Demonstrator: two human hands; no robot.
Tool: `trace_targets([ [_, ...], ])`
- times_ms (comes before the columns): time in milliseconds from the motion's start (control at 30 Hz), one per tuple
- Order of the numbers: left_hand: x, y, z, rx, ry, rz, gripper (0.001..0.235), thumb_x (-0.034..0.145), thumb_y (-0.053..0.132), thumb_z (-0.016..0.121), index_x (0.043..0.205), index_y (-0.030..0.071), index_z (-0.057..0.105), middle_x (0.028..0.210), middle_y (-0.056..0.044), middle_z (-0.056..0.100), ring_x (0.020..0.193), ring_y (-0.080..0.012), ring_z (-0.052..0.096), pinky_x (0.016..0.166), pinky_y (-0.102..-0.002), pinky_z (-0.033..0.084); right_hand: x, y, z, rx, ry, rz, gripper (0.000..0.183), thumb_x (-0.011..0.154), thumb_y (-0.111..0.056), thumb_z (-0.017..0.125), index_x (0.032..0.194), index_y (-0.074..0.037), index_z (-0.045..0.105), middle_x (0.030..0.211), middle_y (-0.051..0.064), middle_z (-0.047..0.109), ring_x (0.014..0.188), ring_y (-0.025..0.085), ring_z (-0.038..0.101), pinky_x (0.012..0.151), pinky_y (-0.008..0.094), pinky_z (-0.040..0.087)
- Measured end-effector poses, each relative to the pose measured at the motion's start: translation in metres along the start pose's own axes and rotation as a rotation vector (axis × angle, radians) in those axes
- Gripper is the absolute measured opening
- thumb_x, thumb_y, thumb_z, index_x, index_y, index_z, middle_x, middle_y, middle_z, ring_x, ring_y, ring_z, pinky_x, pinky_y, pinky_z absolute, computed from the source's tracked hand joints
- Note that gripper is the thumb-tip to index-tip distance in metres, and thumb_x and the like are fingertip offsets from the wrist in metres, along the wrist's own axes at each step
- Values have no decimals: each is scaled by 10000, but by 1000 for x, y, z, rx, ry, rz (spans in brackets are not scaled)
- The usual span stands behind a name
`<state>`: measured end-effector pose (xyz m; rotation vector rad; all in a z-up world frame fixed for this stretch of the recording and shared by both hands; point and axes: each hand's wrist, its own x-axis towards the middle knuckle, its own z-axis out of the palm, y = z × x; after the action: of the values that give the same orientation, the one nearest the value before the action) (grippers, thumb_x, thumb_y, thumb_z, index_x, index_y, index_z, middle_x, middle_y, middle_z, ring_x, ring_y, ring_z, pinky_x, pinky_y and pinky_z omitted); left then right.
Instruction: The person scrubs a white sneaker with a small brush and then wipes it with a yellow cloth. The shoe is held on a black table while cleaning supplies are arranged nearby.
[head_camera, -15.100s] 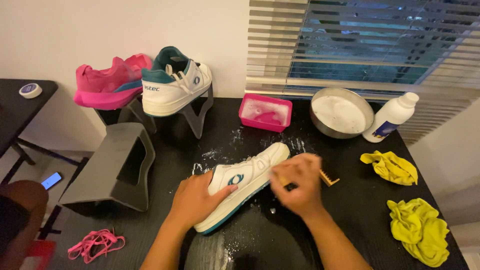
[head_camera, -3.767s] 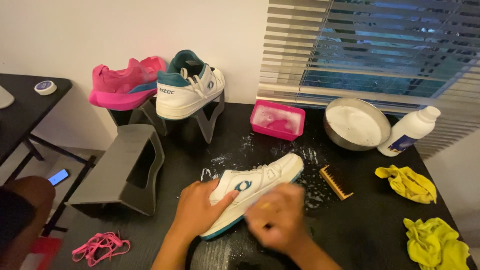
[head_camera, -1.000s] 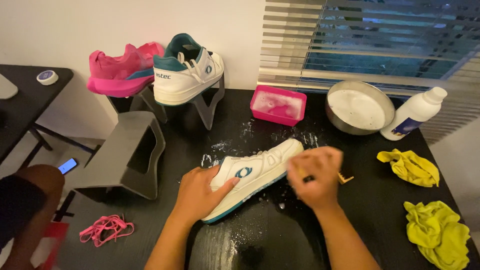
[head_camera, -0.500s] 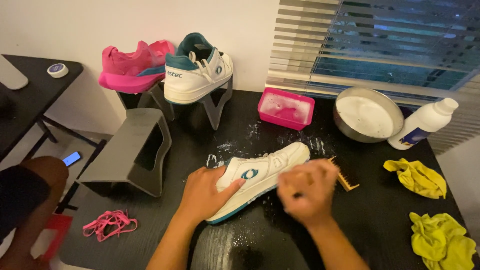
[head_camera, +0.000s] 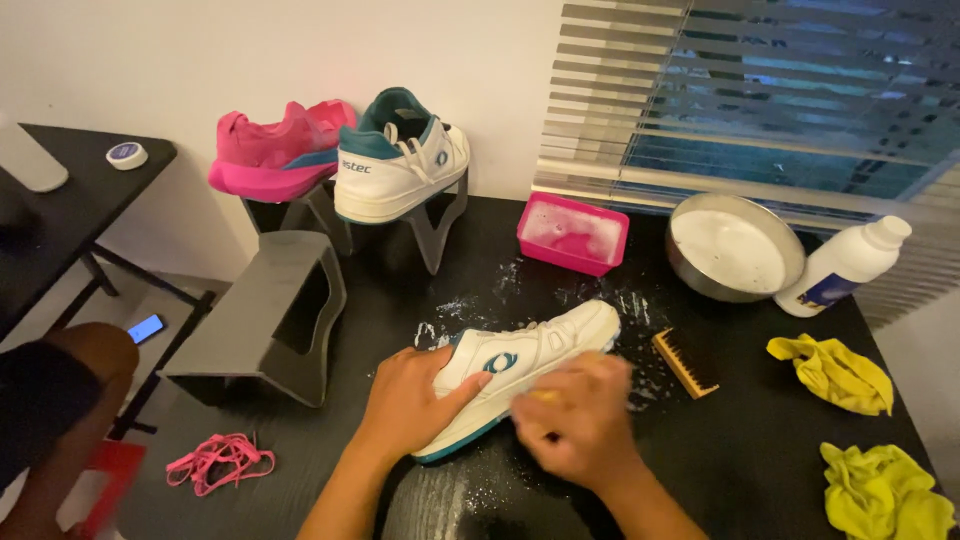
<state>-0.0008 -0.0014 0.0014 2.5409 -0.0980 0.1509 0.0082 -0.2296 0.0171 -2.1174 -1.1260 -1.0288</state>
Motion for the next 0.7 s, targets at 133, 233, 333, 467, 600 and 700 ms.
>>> trace_targets([
  [133,2,-1,1,27,-35,-9,587,894,664,649,679,130,535,622,-106,632,701,-361,603,671,-456,448,-3,24,-2,-16,-60,88,102,733,-204,638,656,-270,631,614,-74,580,556,203,511,575,440,333],
  [233,1,-1,2,26,-27,-6,598,900,648,650,653,132,477,553,-71,561,625,-310,561,639,-420,435,-28,63,-6,-56,108,346,131,821,-208,768,896,-156,674,875,-25,658,904,217,566,925,413,370],
  [333,3,-3,1,36,6,42,559,896,634,659,682,129,552,621,-113,635,684,-383,602,657,-475,441,-26,68,-20,-130,181,423,62,873,-114,800,910,-146,762,951,12,646,1023,273,485,953,380,398],
  [467,3,0,-3,7,-48,6,607,879,640,696,637,131,472,557,-62,551,634,-287,545,642,-410,427,-32,59,-16,56,71,187,72,826,-215,752,855,-177,698,904,-16,647,973,240,514,941,422,391],
  [600,3,0,-3,-10,-63,-11,637,884,636,707,627,132,412,548,-41,497,625,-247,503,643,-385,407,-48,96,-18,-50,65,413,75,868,-231,752,885,-158,743,973,-12,646,1073,271,468,968,416,380],
  [700,4,-4,2,22,-13,62,600,876,639,696,637,125,499,573,-94,583,621,-326,549,634,-438,421,-41,93,-34,-87,80,500,108,904,-221,730,884,-121,764,927,16,642,1050,268,461,959,408,362],
])
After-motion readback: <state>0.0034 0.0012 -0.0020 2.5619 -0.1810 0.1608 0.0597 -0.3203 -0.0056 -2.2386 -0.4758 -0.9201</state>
